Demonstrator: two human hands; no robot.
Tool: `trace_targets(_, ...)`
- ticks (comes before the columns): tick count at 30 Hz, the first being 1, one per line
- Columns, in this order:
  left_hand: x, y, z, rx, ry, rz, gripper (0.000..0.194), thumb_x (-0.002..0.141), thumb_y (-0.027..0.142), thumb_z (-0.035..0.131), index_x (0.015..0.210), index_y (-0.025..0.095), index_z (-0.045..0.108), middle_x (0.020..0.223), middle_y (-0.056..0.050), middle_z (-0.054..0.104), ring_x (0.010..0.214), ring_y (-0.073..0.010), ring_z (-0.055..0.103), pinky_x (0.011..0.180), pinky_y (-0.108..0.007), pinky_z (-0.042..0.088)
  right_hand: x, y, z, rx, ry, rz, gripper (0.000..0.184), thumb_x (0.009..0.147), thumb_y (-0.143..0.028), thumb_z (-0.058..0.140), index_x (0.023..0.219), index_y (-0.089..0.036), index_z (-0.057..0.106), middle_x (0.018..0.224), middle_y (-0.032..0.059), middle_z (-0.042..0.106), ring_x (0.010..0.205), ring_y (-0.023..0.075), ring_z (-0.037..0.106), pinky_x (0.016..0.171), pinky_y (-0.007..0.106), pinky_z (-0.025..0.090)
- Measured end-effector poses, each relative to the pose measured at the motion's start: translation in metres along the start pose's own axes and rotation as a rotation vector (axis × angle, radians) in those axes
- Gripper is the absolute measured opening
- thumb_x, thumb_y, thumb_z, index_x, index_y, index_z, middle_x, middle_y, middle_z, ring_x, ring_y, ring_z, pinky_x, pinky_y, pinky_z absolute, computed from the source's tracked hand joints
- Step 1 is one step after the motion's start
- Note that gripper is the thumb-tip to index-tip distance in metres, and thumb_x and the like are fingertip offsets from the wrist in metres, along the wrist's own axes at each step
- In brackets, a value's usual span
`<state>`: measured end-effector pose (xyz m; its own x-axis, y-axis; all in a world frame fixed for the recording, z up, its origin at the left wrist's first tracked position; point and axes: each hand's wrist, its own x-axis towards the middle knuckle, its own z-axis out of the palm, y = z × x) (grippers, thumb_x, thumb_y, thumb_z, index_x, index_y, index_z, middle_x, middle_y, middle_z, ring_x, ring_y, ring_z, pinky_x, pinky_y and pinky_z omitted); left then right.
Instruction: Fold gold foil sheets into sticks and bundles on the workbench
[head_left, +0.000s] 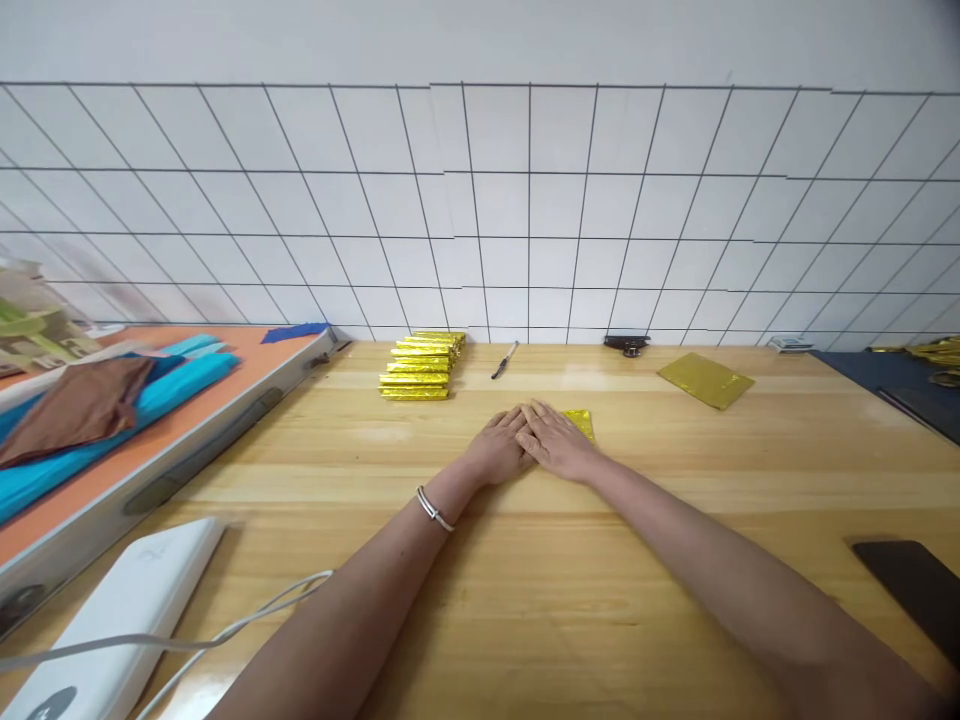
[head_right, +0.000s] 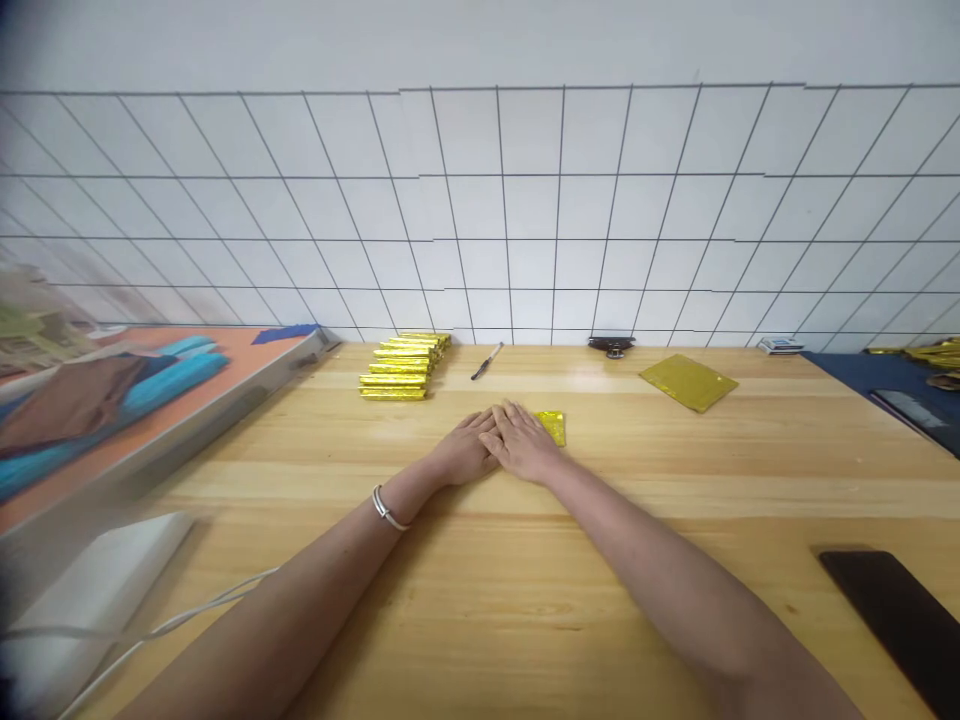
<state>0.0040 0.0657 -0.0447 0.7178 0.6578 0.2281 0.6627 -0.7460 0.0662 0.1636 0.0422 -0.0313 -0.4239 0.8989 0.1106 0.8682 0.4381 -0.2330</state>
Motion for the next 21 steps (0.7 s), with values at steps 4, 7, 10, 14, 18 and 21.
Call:
trace_targets(4,0.001,0.000,-0.003,-0.011,-0.021,0.003,0.058,0.090,0.049,0.030,0.141,0.024,0.021,0.146,-0.005,0.027,0.135,-0.0216,0.022,0.109,-0.039,0.021,-0.011,0.014,-0.003,-0.034,-0.023,0.013,0.075,0.086,-0.064,0.006,0.145,-0.017,0.010,0.151,0.0066,0.012,0.137,0.0219,0.009,0.110,0.039,0.012)
trace_targets(7,0.002,0.000,-0.005,-0.010,-0.049,-0.003,0.059,0.090,0.052,0.024,0.142,0.023,0.019,0.147,-0.006,0.024,0.135,-0.0218,0.021,0.109,-0.039,0.020,-0.020,0.027,-0.006,-0.067,-0.031,0.021,0.075,0.086,-0.064,0.008,0.145,-0.017,0.012,0.150,0.0069,0.014,0.137,0.0227,0.010,0.110,0.040,0.012)
trace_targets(10,0.002,0.000,-0.007,-0.008,-0.058,-0.004,0.064,0.089,0.057,0.020,0.142,0.021,0.020,0.147,-0.007,0.023,0.136,-0.0224,0.019,0.109,-0.039,0.019,-0.031,0.044,-0.012,-0.100,-0.047,0.020,0.073,0.086,-0.064,0.010,0.144,-0.020,0.017,0.150,0.0055,0.015,0.137,0.0232,0.011,0.109,0.041,0.013)
trace_targets(14,0.000,-0.002,-0.010,-0.021,-0.065,-0.002,0.063,0.090,0.057,0.018,0.141,0.022,0.022,0.148,-0.006,0.022,0.136,-0.0210,0.018,0.109,-0.037,0.019,-0.046,0.063,-0.020,-0.138,-0.052,0.030,0.072,0.086,-0.064,0.012,0.144,-0.022,0.016,0.150,0.0048,0.014,0.137,0.0231,0.012,0.109,0.041,0.016)
trace_targets(18,-0.003,-0.010,-0.014,-0.066,-0.085,-0.049,0.052,0.094,0.047,0.010,0.140,0.029,0.023,0.147,0.000,0.026,0.136,-0.0164,0.021,0.107,-0.036,0.021,-0.054,0.069,-0.023,-0.164,-0.040,0.040,0.072,0.086,-0.064,0.013,0.144,-0.020,0.015,0.150,0.0056,0.016,0.137,0.0229,0.013,0.109,0.040,0.017)
trace_targets(21,-0.004,-0.015,-0.017,-0.065,-0.084,-0.064,0.048,0.095,0.044,0.011,0.139,0.032,0.025,0.146,0.003,0.028,0.135,-0.0150,0.023,0.106,-0.037,0.023,-0.057,0.069,-0.022,-0.174,-0.025,0.041,0.071,0.087,-0.062,0.012,0.144,-0.020,0.015,0.150,0.0059,0.017,0.137,0.0226,0.013,0.109,0.040,0.017)
